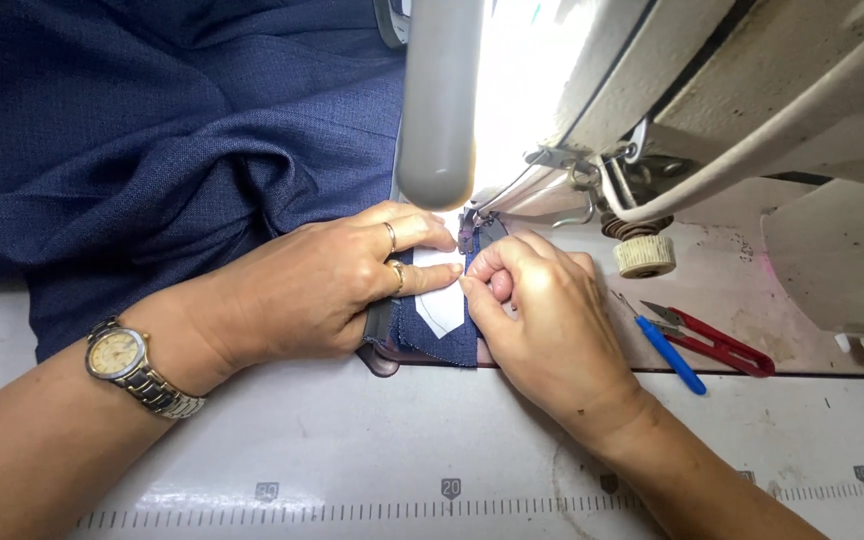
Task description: Trimming, aligning, and sewing fabric pieces using an industrial sewing machine and hand tools.
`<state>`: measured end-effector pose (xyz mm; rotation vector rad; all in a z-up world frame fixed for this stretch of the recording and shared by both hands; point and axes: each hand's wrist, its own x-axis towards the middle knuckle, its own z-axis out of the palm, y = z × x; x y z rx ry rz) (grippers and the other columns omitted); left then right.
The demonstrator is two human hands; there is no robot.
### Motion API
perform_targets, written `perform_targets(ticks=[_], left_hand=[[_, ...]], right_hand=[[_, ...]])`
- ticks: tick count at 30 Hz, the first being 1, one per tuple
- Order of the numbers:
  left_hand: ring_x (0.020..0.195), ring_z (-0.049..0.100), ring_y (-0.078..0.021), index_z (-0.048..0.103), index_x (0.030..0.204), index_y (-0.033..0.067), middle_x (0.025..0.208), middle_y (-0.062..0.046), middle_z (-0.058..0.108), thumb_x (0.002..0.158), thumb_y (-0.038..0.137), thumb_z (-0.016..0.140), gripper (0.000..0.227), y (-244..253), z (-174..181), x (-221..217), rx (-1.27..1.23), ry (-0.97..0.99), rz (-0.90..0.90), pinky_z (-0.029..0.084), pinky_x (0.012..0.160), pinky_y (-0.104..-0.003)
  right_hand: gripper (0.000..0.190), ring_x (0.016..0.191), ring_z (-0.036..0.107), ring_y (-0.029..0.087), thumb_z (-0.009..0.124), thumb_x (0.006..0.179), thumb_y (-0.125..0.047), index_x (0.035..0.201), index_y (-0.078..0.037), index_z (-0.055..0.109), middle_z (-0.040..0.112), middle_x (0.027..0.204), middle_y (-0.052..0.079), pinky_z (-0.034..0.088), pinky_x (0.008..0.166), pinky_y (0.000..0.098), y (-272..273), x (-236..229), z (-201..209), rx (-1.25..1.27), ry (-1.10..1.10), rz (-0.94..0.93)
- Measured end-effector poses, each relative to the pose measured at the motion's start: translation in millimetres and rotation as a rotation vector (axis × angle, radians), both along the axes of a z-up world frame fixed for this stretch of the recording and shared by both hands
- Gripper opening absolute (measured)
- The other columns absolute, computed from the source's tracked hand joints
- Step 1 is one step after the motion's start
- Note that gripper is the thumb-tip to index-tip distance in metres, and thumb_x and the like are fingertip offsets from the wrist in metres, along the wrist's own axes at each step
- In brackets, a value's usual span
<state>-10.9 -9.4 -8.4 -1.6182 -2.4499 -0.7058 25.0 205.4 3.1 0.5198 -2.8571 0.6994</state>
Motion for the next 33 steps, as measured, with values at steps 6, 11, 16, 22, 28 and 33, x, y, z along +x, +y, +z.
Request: perform_targets(ticks=[6, 11, 16, 22, 28, 33], left_hand=[[0.115, 0.051, -0.0385, 0.059, 0.126, 0.0070, 0.126, -0.022, 0.051, 0.068, 0.002, 0.054, 0.058, -0.2, -0.8, 1.2, 0.014, 0.036, -0.009, 0.042, 0.098, -0.043], [0.120, 0.049, -0.0373, 0.058, 0.126, 0.0058, 0.131, -0.021, 0.050, 0.067, 0.003, 0.055, 0.060, 0.2, -3.4, -1.2, -0.009, 0.025, -0.017, 0.043, 0.096, -0.043], [0.125, 0.046, -0.0343, 0.058, 0.128, 0.0110, 0.135, -0.015, 0.048, 0.059, -0.004, 0.050, 0.071, -0.5, -1.3, 0.8, -0.057, -0.025, 0.024, 0.050, 0.083, -0.044], [0.124, 0.047, -0.0370, 0.058, 0.127, 0.0096, 0.133, -0.018, 0.050, 0.066, -0.001, 0.056, 0.062, -0.4, -0.8, 1.0, -0.001, -0.047, -0.001, 0.046, 0.093, -0.044], [0.122, 0.049, -0.0370, 0.050, 0.135, 0.0126, 0.135, -0.018, 0.051, 0.062, -0.001, 0.055, 0.074, 1.9, -17.6, -6.7, 0.077, 0.006, -0.094, 0.040, 0.100, -0.044], [0.132, 0.050, -0.0346, 0.048, 0.136, 0.0209, 0.141, -0.011, 0.050, 0.064, 0.062, 0.055, 0.084, 1.8, -53.9, -26.9, 0.114, 0.134, -0.080, 0.041, 0.104, -0.049]], right_hand=[[0.009, 0.073, 0.053, 0.016, 0.052, 0.084, -0.022, 0.076, -0.018, 0.056, 0.052, 0.071, -0.006, 0.034, 0.078, 0.0333, 2.1, 4.3, 2.2, 0.025, -0.052, 0.002], [0.013, 0.063, 0.041, 0.010, 0.057, 0.086, -0.012, 0.074, -0.014, 0.056, 0.045, 0.069, -0.004, 0.034, 0.060, 0.0263, 26.8, 13.7, 20.0, -0.213, -0.242, -0.103], [0.028, 0.063, 0.042, 0.011, 0.051, 0.094, -0.022, 0.068, -0.012, 0.045, 0.041, 0.065, -0.002, 0.036, 0.058, 0.0284, 57.6, 37.8, 47.3, -0.165, -0.301, -0.286], [0.015, 0.074, 0.043, 0.006, 0.055, 0.099, -0.005, 0.084, -0.006, 0.053, 0.048, 0.078, -0.002, 0.036, 0.070, 0.0201, 120.0, 67.2, 45.9, -0.584, -0.204, -0.406], [0.005, 0.067, 0.036, 0.006, 0.057, 0.095, -0.009, 0.091, -0.007, 0.055, 0.046, 0.077, -0.003, 0.028, 0.060, 0.0207, 206.0, 105.1, 39.2, -0.538, -0.146, -0.537], [0.011, 0.068, 0.045, 0.008, 0.060, 0.093, -0.010, 0.083, -0.006, 0.058, 0.053, 0.075, -0.001, 0.036, 0.061, 0.0231, 272.7, 159.5, 40.1, -0.600, -0.229, -0.730]])
